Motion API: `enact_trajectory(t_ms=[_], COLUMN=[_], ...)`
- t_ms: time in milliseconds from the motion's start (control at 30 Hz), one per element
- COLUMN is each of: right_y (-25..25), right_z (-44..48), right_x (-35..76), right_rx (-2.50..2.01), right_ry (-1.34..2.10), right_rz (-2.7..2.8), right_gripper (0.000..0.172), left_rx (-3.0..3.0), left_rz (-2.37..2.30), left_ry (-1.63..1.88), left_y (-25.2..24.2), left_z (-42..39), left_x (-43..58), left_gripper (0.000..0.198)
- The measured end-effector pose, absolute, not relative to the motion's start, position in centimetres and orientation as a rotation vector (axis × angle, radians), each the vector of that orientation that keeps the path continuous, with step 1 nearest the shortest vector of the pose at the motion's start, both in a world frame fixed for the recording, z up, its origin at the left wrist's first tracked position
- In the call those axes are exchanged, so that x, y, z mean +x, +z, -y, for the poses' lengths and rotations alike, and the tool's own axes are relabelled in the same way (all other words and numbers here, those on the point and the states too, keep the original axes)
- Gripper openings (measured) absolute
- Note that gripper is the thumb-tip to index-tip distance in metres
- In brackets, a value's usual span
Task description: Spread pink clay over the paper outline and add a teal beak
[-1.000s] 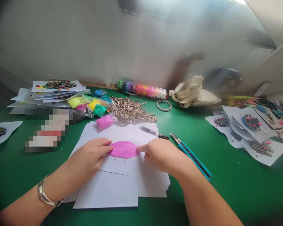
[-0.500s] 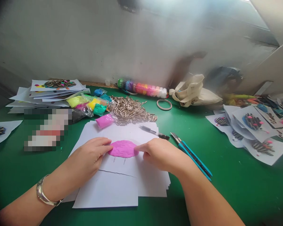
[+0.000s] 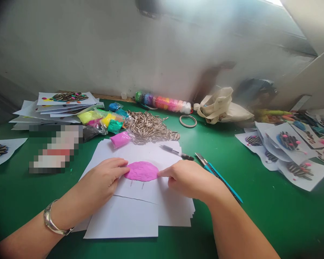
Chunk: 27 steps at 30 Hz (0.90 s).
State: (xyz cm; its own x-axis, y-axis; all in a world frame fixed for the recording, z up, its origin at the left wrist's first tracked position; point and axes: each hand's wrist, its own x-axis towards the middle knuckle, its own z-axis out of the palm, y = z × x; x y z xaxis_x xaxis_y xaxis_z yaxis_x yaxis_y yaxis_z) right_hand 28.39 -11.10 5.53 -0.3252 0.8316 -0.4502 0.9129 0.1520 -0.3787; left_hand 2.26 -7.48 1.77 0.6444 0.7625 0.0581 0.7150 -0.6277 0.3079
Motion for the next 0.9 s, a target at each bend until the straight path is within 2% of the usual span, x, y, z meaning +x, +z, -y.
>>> enact_trajectory(t_ms=[267, 400, 633, 900], right_y=[5.8, 5.0, 4.7, 5.3], right_z=[11.1, 11.1, 11.8, 12.2], right_x=[28.9, 29.0, 28.4, 27.8], right_rx=[1.812, 1.693, 1.676, 1.715], right_ry=[-0.962, -0.885, -0.674, -0.738], right_rz=[-2.24, -2.308, -2.368, -2.299], right_gripper=[0.063, 0.066, 0.061, 0.052], left_rx=[2.577, 2.58, 2.571, 2.574], left_rz=[-1.189, -1.201, -1.188, -1.195], left_ry=[0.261, 0.252, 0.296, 0.258], left_y=[1.8, 1.8, 1.8, 1.9], left_z=[7.5, 7.5, 7.5, 7.6], left_x=[2.4, 2.3, 2.3, 2.3], left_gripper=[0.045, 0.045, 0.045, 0.045])
